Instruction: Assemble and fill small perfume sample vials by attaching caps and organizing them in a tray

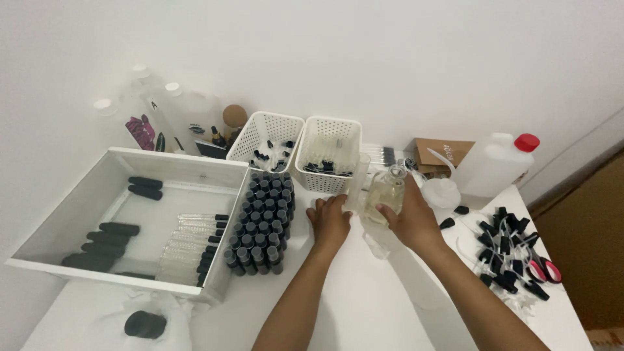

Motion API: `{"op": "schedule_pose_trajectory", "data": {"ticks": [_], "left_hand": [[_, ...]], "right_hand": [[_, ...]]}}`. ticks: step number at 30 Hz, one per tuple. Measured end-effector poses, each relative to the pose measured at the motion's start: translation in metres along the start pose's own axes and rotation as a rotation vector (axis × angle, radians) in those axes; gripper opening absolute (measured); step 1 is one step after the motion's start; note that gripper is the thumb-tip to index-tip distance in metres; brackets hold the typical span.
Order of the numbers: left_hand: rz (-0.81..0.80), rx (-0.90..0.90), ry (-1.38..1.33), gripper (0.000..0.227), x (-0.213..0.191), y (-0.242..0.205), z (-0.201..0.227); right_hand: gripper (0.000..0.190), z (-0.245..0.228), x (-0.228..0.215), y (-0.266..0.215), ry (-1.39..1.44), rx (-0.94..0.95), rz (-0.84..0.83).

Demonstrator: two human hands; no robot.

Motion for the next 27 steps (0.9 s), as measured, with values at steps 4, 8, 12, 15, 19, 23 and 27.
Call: {"op": "schedule_pose_trajectory", "data": {"ticks": [4, 8, 12, 15, 19, 23, 27], "left_hand": [[0.005, 0.006, 0.061, 0.034, -0.007, -0.007, -0.006], [-0.068, -0.011, 0.079, 0.038, -0.010, -0.017, -0.008], [-0.158, -0.044, 0.178, 0.046, -0.013, -0.033, -0.003], [-0.194, -0.057, 0.183, 0.045, -0.009, -0.039, -0.009], [-0.175, -0.078, 0.162, 0.043, -0.014, -0.058, -0.020], [-0.153, -0.099, 0.148, 0.043, -0.021, -0.073, -0.019], [-0.146, -0.120, 0.140, 0.041, -0.019, -0.079, -0.019]], "right_hand": [[0.078, 0.023, 0.011, 0.022, -0.262, -0.120, 0.053], [0.079, 0.029, 0.016, 0.033, -0.325, -0.146, 0.003], [0.088, 0.024, 0.013, 0.030, -0.349, -0.094, -0.054], [0.103, 0.023, 0.015, 0.033, -0.246, -0.047, -0.082], [0.098, -0.007, 0.006, 0.007, -0.111, -0.020, -0.055], [0.099, -0.018, 0.005, -0.003, -0.153, -0.062, 0.003], [0.100, -0.011, 0.007, 0.014, -0.224, -0.138, 0.052]]}}
Point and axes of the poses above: each hand's wrist, its own y-axis towards the middle knuckle, its own x-axis out of the palm, z = x × y, the point moved 9 cm from there along y, towards the middle knuckle, and after that the axes turned 2 degrees about z, right-handed, at the moved point
